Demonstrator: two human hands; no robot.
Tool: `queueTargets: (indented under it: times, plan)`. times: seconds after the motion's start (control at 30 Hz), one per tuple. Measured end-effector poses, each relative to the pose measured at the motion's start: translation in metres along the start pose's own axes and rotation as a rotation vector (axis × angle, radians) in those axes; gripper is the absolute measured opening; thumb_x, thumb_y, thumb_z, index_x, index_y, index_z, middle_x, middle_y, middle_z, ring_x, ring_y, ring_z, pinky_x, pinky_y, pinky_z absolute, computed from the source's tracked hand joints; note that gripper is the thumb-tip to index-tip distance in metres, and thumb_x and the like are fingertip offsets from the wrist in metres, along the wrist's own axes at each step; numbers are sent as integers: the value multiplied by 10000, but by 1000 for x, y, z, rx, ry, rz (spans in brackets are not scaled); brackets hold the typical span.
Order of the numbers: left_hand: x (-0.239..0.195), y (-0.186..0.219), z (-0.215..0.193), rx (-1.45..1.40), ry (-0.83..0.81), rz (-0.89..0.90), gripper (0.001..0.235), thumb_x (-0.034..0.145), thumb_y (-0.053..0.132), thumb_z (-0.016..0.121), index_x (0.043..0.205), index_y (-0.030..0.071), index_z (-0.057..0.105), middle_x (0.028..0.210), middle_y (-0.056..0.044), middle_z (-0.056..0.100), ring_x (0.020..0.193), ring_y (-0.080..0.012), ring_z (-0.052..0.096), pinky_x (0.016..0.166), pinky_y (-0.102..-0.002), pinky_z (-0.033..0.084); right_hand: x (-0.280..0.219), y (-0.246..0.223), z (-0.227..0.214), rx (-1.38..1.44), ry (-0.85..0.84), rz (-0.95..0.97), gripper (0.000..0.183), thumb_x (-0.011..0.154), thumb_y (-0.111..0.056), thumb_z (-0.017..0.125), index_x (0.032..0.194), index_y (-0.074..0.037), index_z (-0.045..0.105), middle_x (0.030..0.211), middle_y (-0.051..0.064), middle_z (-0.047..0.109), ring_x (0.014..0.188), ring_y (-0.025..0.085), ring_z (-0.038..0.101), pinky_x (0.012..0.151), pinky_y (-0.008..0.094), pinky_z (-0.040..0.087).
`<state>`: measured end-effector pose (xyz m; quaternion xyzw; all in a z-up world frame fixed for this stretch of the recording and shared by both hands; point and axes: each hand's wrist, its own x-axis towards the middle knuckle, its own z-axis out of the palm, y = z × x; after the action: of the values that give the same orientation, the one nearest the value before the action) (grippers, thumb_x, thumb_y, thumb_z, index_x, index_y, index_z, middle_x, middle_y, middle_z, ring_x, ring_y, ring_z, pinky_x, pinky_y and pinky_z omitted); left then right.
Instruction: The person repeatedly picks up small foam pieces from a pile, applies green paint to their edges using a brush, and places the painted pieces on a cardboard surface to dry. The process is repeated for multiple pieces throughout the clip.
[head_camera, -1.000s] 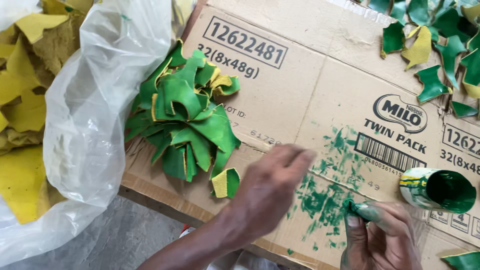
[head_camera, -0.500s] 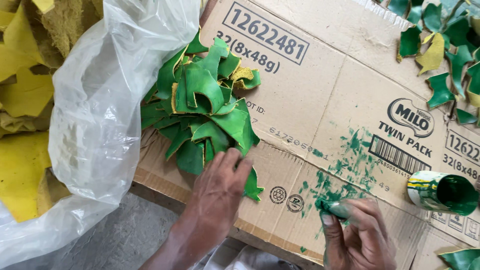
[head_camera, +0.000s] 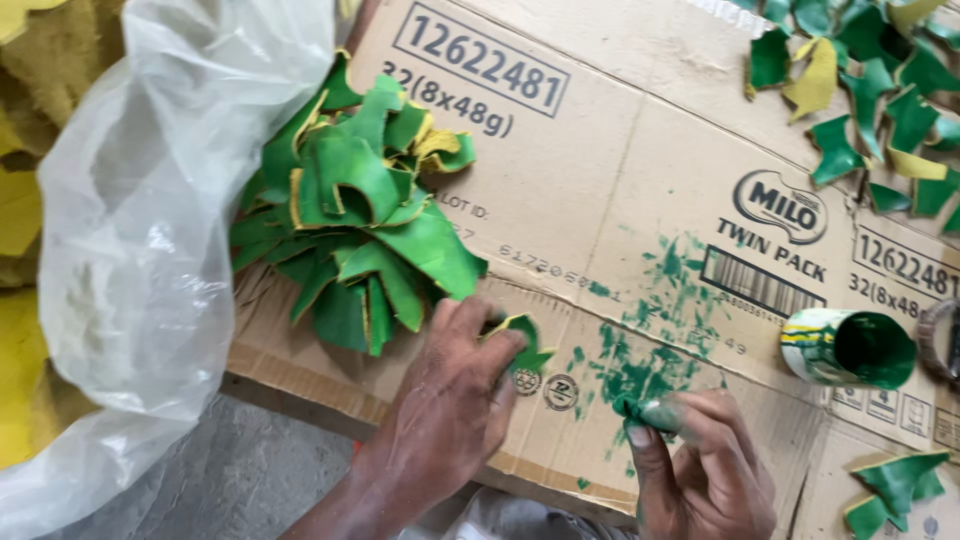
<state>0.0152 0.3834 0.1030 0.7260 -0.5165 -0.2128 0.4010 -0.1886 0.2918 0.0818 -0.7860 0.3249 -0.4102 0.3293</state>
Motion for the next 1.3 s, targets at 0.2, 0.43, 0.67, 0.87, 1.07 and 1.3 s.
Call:
queueTargets:
  times: [0.2,0.43,0.67,0.87,1.07,1.3]
  plan:
    - [38,22,46,-533,-121,-75,409,872,-4,604,1279,-48,605,1266,-172,589,1125,-312,667,950,-370,560,1,4,-39,-156,45,-28,220,869,2,764,1050,-26,642,977,92,666,827,148,635,743,244,536]
    - [54,37,109,-361,-114,1,374,865,-93,600,1236,-72,636,1243,-183,616,1068,-317,674,874,-386,542,0,23,-65,-137,257,274,167,926,7,750,1074,10,673,1015,96,668,800,74,586,654,173,449]
    - [55,55,135,-305,-42,135,334,842,-93,669,1171,-38,695,1205,-164,660,1046,-334,705,850,-383,574,16,41,-102,-316,-6,17,202,797,-23,796,958,-37,674,940,50,668,867,167,669,765,291,537]
    - [70,60,139,-151,49,480,386,810,-81,667,1194,-41,673,1194,-177,606,1069,-391,653,896,-441,549,51,35,-146,-468,-16,-54,204,788,-38,777,975,-69,702,956,70,716,900,221,696,801,335,551]
    - [76,46,165,56,-108,163,481,774,-45,705,1247,-97,633,1141,-214,612,1048,-344,621,893,-432,534,97,75,-162,-746,-112,25,176,802,-38,779,977,-34,774,887,86,708,839,251,649,711,385,522]
    - [83,32,169,131,-154,127,446,789,-32,699,1234,-36,682,1089,-192,649,1025,-330,624,865,-422,536,118,123,-158,-813,-337,102,95,840,-87,762,925,-92,803,803,53,713,764,200,635,701,376,526]
